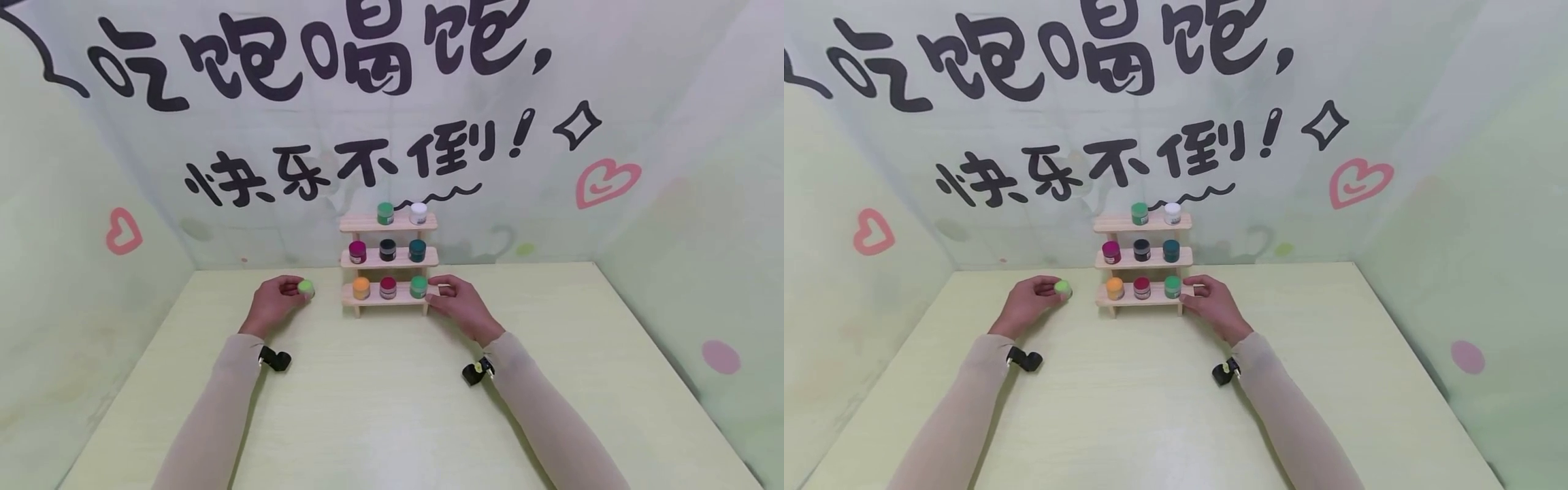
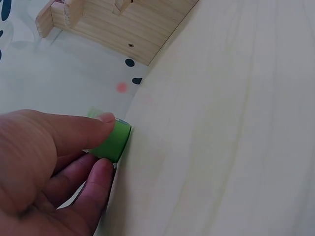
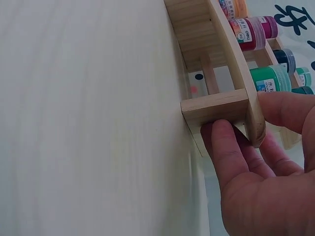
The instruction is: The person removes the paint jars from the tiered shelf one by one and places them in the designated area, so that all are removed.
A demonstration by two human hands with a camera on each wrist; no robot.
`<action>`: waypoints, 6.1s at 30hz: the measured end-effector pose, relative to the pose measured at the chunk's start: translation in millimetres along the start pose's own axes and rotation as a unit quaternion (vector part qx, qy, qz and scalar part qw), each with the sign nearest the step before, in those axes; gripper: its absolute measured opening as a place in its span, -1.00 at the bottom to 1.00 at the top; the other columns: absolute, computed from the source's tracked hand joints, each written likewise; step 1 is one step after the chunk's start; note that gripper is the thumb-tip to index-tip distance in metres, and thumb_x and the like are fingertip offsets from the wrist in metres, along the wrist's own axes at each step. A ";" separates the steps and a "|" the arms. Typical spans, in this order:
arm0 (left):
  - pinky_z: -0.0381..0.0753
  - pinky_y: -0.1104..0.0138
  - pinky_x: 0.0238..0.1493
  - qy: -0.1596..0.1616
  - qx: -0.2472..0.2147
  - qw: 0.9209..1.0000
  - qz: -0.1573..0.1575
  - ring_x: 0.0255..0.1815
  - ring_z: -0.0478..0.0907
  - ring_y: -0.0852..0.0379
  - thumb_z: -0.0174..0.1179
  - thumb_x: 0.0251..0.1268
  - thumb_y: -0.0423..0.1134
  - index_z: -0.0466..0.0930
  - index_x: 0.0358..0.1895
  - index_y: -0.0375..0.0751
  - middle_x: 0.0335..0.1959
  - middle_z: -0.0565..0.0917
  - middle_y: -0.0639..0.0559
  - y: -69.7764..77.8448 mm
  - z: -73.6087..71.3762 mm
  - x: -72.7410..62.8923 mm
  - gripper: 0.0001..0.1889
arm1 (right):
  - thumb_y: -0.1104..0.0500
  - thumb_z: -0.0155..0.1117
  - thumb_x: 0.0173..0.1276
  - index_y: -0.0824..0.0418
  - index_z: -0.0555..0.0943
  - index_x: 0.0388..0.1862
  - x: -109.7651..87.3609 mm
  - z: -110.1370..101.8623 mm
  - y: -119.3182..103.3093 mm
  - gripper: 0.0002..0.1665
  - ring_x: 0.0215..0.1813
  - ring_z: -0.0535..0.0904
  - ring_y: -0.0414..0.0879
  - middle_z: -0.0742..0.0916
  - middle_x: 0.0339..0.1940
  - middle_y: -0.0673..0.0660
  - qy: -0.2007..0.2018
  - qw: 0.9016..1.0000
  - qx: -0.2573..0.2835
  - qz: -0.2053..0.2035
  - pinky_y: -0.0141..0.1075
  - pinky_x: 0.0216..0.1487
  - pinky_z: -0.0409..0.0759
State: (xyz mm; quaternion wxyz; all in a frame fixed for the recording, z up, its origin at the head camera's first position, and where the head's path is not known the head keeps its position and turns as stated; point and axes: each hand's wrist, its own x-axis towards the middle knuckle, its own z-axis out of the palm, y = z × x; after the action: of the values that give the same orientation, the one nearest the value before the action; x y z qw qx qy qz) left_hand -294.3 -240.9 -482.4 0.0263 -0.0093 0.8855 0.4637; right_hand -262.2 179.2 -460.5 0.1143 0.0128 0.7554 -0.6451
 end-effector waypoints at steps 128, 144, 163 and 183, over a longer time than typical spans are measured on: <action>0.74 0.23 0.25 0.085 -0.098 0.976 0.173 0.10 0.64 0.06 0.47 0.35 -0.06 0.64 0.24 -0.13 0.09 0.71 -0.04 172.3 36.6 11.0 -0.53 | 0.26 0.40 0.48 0.19 0.55 0.38 0.2 4.6 0.8 -0.48 -0.03 0.63 -0.04 0.60 -0.07 0.15 0.012 0.999 0.036 0.017 -0.13 0.23 0.76; 0.75 0.23 0.24 0.083 -0.086 0.983 0.141 0.16 0.63 0.06 0.46 0.36 0.03 0.62 0.24 -0.10 0.12 0.70 0.00 128.5 11.1 -9.4 -0.50 | 0.27 0.39 0.49 0.20 0.54 0.38 2.7 3.9 1.6 -0.48 0.00 0.61 -0.05 0.58 -0.02 0.15 0.014 0.999 0.040 0.016 -0.17 0.22 0.76; 0.65 0.58 0.12 0.095 -0.068 0.989 0.095 0.21 0.60 0.05 0.44 0.38 0.09 0.56 0.37 -0.13 0.21 0.68 -0.06 61.1 -8.6 -26.4 -0.39 | 0.24 0.38 0.51 0.19 0.53 0.40 1.1 4.4 -0.8 -0.48 0.03 0.61 -0.03 0.60 0.01 0.17 0.014 0.999 0.030 0.024 -0.13 0.30 0.72; 0.61 0.04 0.39 0.104 -0.007 0.994 0.017 0.37 0.60 -0.20 0.36 0.48 -0.05 0.48 0.41 -0.26 0.31 0.66 -0.25 4.6 -21.0 -24.4 -0.42 | 0.28 0.37 0.50 0.20 0.53 0.39 2.6 4.7 -0.9 -0.48 0.02 0.63 -0.03 0.59 0.00 0.18 0.015 0.999 0.043 0.025 -0.13 0.27 0.73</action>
State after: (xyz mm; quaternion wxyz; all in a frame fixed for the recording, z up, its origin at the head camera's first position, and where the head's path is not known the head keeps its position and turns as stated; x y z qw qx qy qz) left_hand -270.9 -255.7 -465.3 -0.0741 -0.0430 0.8802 0.4667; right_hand -264.1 174.2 -460.8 0.1184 0.0460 0.7280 -0.6737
